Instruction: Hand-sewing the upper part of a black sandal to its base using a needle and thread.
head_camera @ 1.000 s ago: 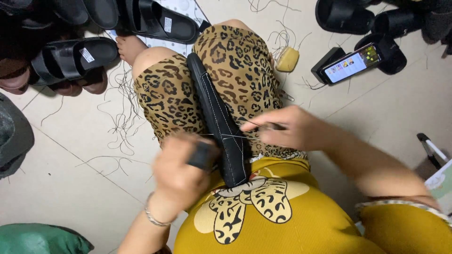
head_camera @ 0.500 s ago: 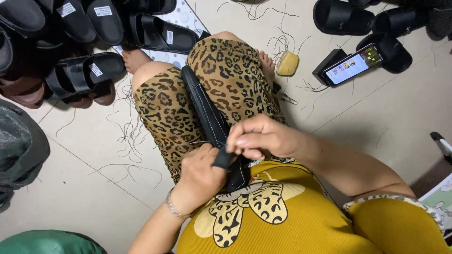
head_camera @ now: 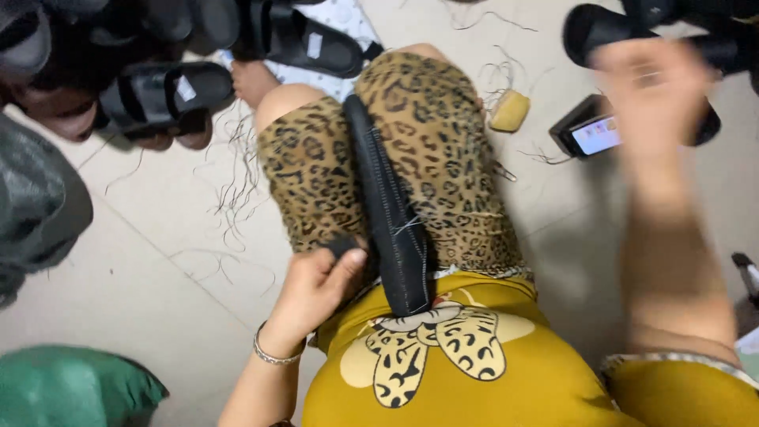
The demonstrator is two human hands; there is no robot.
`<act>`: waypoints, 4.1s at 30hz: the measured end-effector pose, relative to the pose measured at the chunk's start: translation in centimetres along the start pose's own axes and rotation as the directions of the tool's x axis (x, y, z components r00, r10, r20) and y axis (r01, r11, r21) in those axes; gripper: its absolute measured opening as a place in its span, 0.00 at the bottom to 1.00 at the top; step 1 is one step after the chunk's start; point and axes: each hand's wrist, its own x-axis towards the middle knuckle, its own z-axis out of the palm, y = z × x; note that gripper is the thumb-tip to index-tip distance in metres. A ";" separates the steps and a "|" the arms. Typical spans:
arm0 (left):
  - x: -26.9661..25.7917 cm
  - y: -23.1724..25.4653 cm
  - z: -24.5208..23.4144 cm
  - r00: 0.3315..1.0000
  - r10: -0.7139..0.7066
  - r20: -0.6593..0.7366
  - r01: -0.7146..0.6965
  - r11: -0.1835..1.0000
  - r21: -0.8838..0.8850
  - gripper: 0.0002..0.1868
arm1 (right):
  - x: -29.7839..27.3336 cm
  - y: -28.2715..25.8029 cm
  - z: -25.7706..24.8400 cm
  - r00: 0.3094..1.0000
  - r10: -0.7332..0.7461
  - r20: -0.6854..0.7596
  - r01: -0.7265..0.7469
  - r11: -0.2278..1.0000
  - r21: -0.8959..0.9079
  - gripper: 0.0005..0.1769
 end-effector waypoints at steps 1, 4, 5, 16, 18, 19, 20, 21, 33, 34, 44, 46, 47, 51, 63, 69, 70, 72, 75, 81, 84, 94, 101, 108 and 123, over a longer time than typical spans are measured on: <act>-0.3 -1.1 -0.3 0.986 -0.036 0.161 0.019 0.994 0.106 0.11 | -0.3 3.9 -1.3 1.000 -0.022 0.003 0.022 1.000 0.019 0.05; -0.7 -2.7 -1.5 0.890 -0.048 0.454 0.099 0.991 -0.088 0.15 | -0.9 -0.6 -3.1 0.998 -0.041 0.052 0.035 0.993 0.111 0.09; -0.8 -2.9 -1.9 0.806 0.055 0.590 0.196 0.915 -0.353 0.12 | -2.2 -4.7 -3.9 0.997 -0.007 0.082 -0.007 0.987 0.163 0.14; 6.7 4.3 -3.0 0.632 0.648 -0.426 -0.677 0.729 0.105 0.02 | -1.9 -18.6 -1.6 0.625 -0.441 0.644 0.051 0.847 0.530 0.04; 8.0 5.3 -3.9 0.772 0.452 -0.447 -0.578 0.792 -0.198 0.13 | -1.1 -20.0 -0.9 0.633 -0.511 0.581 -0.045 0.725 0.687 0.04; 9.1 4.9 -4.2 0.837 0.339 -0.429 -0.543 0.607 -0.580 0.13 | -1.1 -20.8 -0.3 0.663 -0.495 0.561 -0.355 0.452 0.818 0.12; 10.2 4.6 -4.3 0.901 0.245 -0.358 -0.422 0.303 -0.854 0.15 | -1.0 -21.5 0.3 0.690 -0.465 0.554 -0.587 0.087 0.805 0.23; 11.1 3.3 -4.9 0.903 0.246 -0.352 -0.416 0.306 -0.856 0.15 | -1.2 -19.9 1.7 0.694 -0.459 0.554 -0.587 0.084 0.805 0.23; 6.0 -0.8 -8.4 0.717 0.464 -0.520 -0.248 0.868 0.431 0.11 | -0.9 -15.0 -2.2 0.890 -0.270 0.366 0.215 0.959 0.185 0.26; 5.1 0.6 -6.4 0.802 0.439 -0.406 -0.438 0.893 0.102 0.17 | -1.6 -15.9 -1.8 0.785 -0.244 0.570 0.133 0.964 0.229 0.27; 4.4 2.2 -1.8 0.846 0.453 0.281 -0.517 0.826 0.223 0.53 | -1.3 -18.2 -0.4 0.536 -0.275 0.798 0.269 0.952 0.148 0.32; 4.7 1.3 -1.2 0.836 0.474 0.275 -0.541 0.795 0.275 0.54 | -0.9 -18.7 -0.7 0.518 -0.280 0.808 0.344 0.933 0.103 0.32; 4.7 0.9 -0.9 0.827 0.491 0.274 -0.560 0.763 0.322 0.55 | -0.9 -18.9 -1.0 0.498 -0.278 0.821 0.413 0.909 0.058 0.33; 5.0 0.3 -0.3 0.802 0.558 0.213 -0.596 0.736 0.321 0.56 | 0.0 -20.7 -1.7 0.360 -0.135 0.923 0.500 0.863 -0.069 0.38; 4.6 -1.1 0.0 0.635 0.772 -0.017 -0.709 0.592 0.384 0.42 | 0.6 -20.7 2.0 0.658 -0.553 0.511 0.496 0.829 0.259 0.15; 2.8 -1.3 -2.5 0.874 0.444 0.196 0.003 0.397 -0.918 0.04 | -0.6 -20.1 1.9 0.692 -0.575 0.436 0.522 0.816 0.249 0.20; 3.0 -0.9 -2.0 0.898 0.411 0.155 -0.165 0.643 -0.748 0.04 | -0.7 -20.0 2.0 0.700 -0.578 0.421 0.524 0.815 0.248 0.19; 3.7 0.6 -1.1 0.907 0.406 0.109 -0.307 0.818 -0.487 0.05 | -0.7 -20.0 1.8 0.713 -0.577 0.398 0.530 0.816 0.233 0.19; 3.1 2.7 0.0 0.932 0.323 0.163 -0.339 0.938 0.079 0.13 | -0.8 -18.7 0.1 0.702 -0.510 0.497 0.513 0.846 0.145 0.17; 3.2 0.7 -1.8 0.932 0.350 -0.096 -0.361 0.921 -0.145 0.14 | 1.3 -13.3 -5.5 0.620 -0.222 0.752 0.143 0.975 0.170 0.16; 2.8 1.4 -2.6 0.913 0.357 -0.199 -0.408 0.833 -0.375 0.10 | -0.4 -14.0 -2.6 0.504 -0.224 0.834 -0.268 0.877 0.398 0.14; 2.2 3.6 3.4 0.513 0.849 0.127 -0.734 0.357 0.578 0.08 | -1.7 -18.1 2.4 0.805 -0.286 0.519 -0.162 0.736 0.657 0.05; 2.7 3.8 5.9 0.466 0.838 0.283 -0.785 0.245 0.569 0.12 | -2.3 -18.0 2.9 0.812 -0.261 0.523 -0.329 0.535 0.778 0.07; -2.3 4.5 -2.4 0.730 0.562 0.389 -0.391 0.810 -0.436 0.09 | -1.8 -19.0 2.7 0.608 -0.336 0.719 -0.481 0.564 0.671 0.11; -0.2 0.9 0.4 0.998 0.008 -0.066 -0.027 0.960 -0.280 0.04 | 1.7 -7.4 -1.1 0.999 -0.052 -0.016 0.054 0.983 0.173 0.07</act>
